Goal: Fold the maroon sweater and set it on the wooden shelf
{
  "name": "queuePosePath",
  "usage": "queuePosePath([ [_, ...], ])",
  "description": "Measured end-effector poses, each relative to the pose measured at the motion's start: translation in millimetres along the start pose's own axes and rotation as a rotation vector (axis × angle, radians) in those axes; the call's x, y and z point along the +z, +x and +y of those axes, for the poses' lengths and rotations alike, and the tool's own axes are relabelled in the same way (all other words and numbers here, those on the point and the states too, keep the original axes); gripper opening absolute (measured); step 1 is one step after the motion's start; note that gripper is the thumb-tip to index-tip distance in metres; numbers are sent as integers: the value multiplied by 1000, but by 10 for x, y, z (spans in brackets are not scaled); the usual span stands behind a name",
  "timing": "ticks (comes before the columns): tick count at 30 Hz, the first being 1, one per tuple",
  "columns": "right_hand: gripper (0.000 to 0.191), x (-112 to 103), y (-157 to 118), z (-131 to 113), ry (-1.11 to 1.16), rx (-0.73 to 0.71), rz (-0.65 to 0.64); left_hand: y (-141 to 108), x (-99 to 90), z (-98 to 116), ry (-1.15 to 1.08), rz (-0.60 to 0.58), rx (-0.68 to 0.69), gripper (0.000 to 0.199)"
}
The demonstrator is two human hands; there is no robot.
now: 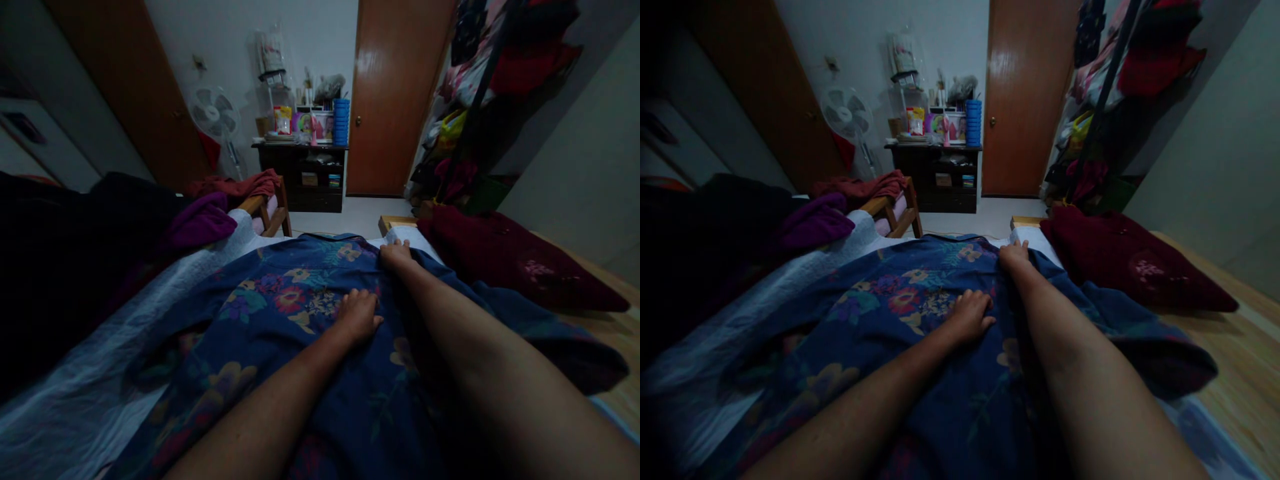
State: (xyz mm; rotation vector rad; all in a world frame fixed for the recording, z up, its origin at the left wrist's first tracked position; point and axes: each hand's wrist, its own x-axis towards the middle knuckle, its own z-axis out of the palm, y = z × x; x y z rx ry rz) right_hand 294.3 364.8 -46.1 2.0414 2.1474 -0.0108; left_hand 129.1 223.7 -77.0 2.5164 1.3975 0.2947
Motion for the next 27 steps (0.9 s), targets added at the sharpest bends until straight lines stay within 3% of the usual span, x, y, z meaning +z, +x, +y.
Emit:
queuePosePath([
  [3,38,38,34,-8,-23,49,70,0,56,1,-59,-7,23,14],
  [8,38,49,95,-3,-6,106,310,-65,52,-16,-136,134,148,7],
  [10,39,76,107,2,-3,111,340,-83,61,-27,-157,140,192,7],
  [14,39,122,103,-37,14,132,290,-63,56,-35,-201,35,196,6],
  [18,41,87,62,-289,70,145,347,-20,-94,-76,-297,-79,196,13],
  [21,42,102,8,-591,125,49,293,-32,-246,-233,-243,-11,79,19],
  [24,57,222,-56,-781,252,-18,107,-134,-344,-515,-13,115,-79,30],
  [27,69,367,-87,-731,279,34,67,-340,-394,-809,94,7,-229,51],
])
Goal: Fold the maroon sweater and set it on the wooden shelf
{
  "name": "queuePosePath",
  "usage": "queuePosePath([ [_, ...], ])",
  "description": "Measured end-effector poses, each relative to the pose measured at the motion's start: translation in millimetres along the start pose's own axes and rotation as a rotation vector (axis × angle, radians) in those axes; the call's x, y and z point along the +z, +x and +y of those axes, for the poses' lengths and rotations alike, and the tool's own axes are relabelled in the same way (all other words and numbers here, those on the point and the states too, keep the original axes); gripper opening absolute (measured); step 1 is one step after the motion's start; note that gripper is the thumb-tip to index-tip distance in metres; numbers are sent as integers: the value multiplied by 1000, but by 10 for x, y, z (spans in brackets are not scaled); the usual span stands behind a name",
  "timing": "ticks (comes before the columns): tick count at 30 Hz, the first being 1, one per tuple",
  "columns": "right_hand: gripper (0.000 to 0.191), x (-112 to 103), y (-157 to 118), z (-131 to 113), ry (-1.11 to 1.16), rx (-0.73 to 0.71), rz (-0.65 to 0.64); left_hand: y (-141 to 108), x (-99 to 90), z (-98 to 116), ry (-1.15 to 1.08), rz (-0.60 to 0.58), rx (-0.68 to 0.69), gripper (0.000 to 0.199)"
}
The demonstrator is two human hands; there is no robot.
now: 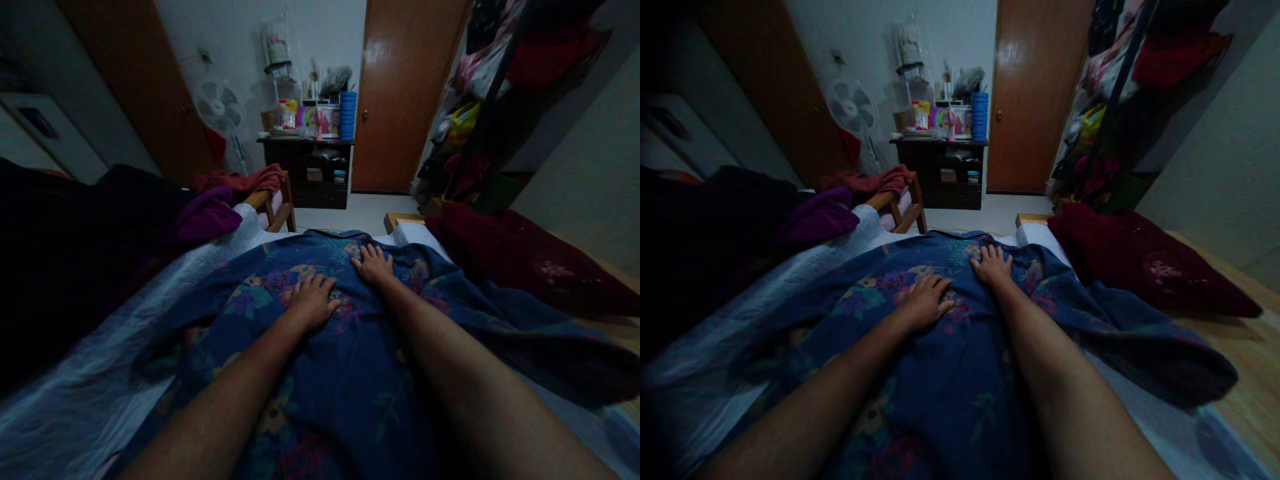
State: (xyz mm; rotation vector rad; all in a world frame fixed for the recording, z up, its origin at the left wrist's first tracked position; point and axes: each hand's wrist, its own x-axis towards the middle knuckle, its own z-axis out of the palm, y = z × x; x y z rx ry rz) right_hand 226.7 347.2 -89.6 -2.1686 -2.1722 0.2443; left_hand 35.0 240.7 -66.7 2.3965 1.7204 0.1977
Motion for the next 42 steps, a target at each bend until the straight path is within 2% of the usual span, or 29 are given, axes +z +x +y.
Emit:
queuePosePath([
  [3,71,6,32,198,1,37,11,-229,-26,-254,41,-133,-162,69],
  [6,69,-60,73,299,8,62,-21,-484,-78,-388,64,-199,-277,84],
  [10,66,-112,-9,119,17,157,-46,-648,-221,-426,91,-241,-307,97],
  [13,63,-82,-176,-170,41,103,-11,-519,-360,-434,100,-270,-252,75],
  [14,63,-59,-236,-266,53,60,1,-432,-394,-449,102,-251,-219,62],
  [16,63,0,-342,-424,71,-18,2,-218,-427,-512,123,-165,-142,49],
  [20,61,133,-442,-528,59,-72,54,193,-362,-777,171,-61,-79,49],
  [23,63,187,-396,-460,47,-91,89,348,-265,-1042,133,-120,-220,61],
  [25,66,188,-319,-383,43,-89,80,377,-204,-1200,86,-125,-364,72],
  [28,68,161,-166,-232,12,-71,69,380,-132,-1347,58,-50,-497,81],
  [34,72,125,74,101,-8,18,87,416,-58,-1346,100,37,-626,82],
  [38,74,110,75,165,-2,23,83,345,-37,-1293,179,115,-574,72],
  [42,67,29,-47,35,50,64,-9,147,-27,-1174,213,75,-352,57],
])
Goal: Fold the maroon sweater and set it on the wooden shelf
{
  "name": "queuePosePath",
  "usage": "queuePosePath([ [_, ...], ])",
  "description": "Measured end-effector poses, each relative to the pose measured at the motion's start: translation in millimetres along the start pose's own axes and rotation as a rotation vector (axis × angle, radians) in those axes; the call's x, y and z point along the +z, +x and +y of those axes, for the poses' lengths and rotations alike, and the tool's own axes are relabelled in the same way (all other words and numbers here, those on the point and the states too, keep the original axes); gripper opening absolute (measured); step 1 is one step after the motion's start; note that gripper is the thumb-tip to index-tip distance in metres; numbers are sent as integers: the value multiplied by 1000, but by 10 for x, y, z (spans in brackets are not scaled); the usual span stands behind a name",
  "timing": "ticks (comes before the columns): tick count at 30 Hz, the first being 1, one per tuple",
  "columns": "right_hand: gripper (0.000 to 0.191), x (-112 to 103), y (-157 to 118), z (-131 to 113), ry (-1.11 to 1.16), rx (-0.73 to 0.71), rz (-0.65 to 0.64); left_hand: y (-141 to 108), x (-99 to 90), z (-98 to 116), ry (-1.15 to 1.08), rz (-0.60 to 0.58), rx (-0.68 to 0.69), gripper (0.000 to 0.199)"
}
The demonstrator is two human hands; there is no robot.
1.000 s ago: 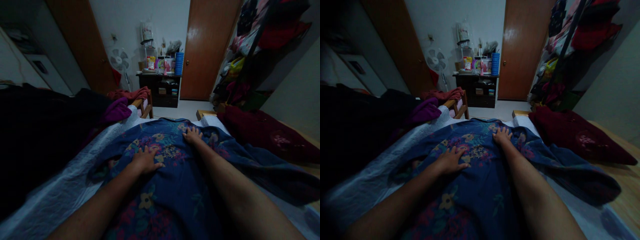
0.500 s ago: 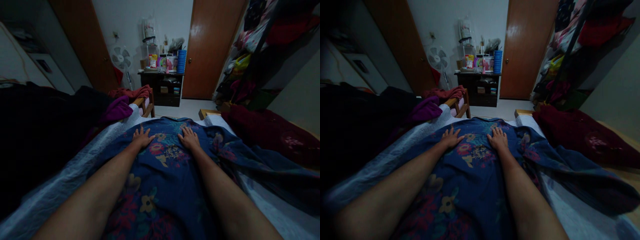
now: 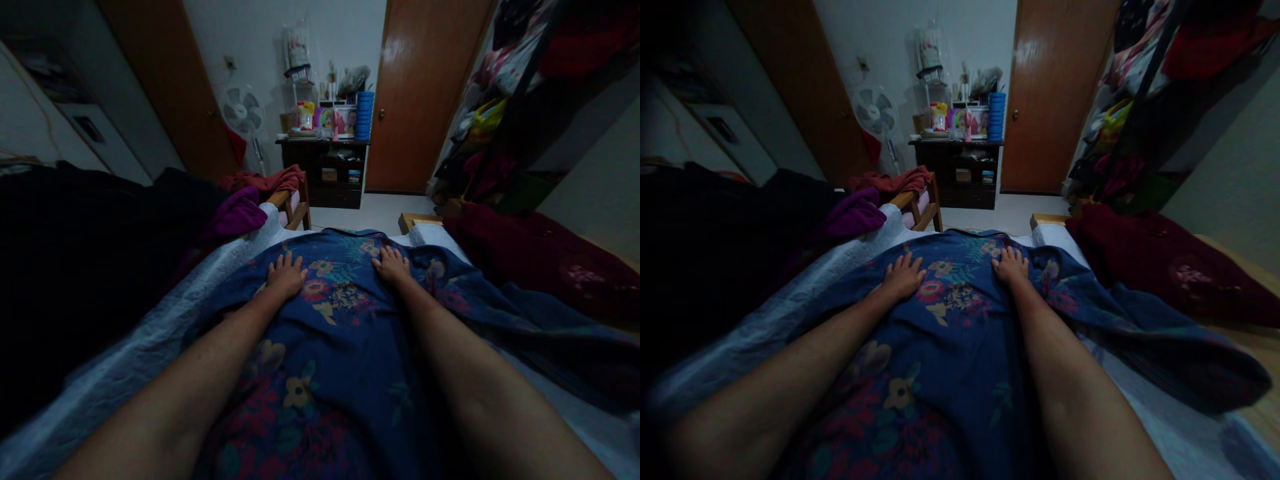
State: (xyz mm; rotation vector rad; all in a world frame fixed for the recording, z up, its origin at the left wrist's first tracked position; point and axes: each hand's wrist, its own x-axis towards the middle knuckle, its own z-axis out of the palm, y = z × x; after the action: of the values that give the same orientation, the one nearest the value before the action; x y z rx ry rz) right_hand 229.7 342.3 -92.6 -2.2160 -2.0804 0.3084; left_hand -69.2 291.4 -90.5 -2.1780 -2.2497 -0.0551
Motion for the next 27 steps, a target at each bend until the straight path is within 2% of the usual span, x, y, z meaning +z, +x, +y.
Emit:
queuePosePath([
  [2,65,-54,-137,-119,50,6,-82,-163,-22,57,-6,3,153,51],
  [5,65,-96,-460,-321,91,-78,-191,-441,-90,158,-84,-57,335,49],
  [8,68,-45,-895,-483,46,-151,-193,-721,-209,204,-167,-110,414,49],
  [13,63,111,-1632,-559,-19,-128,-90,-1205,-424,74,-169,-188,336,48],
  [21,57,203,-2590,-442,-82,-156,-33,-2141,-675,-325,-192,-164,329,44],
  [24,58,215,-2915,-395,-81,-185,-30,-2410,-703,-472,-209,-119,306,43],
  [27,58,227,-3183,-373,-79,-201,-22,-2560,-693,-608,-226,7,223,40],
])
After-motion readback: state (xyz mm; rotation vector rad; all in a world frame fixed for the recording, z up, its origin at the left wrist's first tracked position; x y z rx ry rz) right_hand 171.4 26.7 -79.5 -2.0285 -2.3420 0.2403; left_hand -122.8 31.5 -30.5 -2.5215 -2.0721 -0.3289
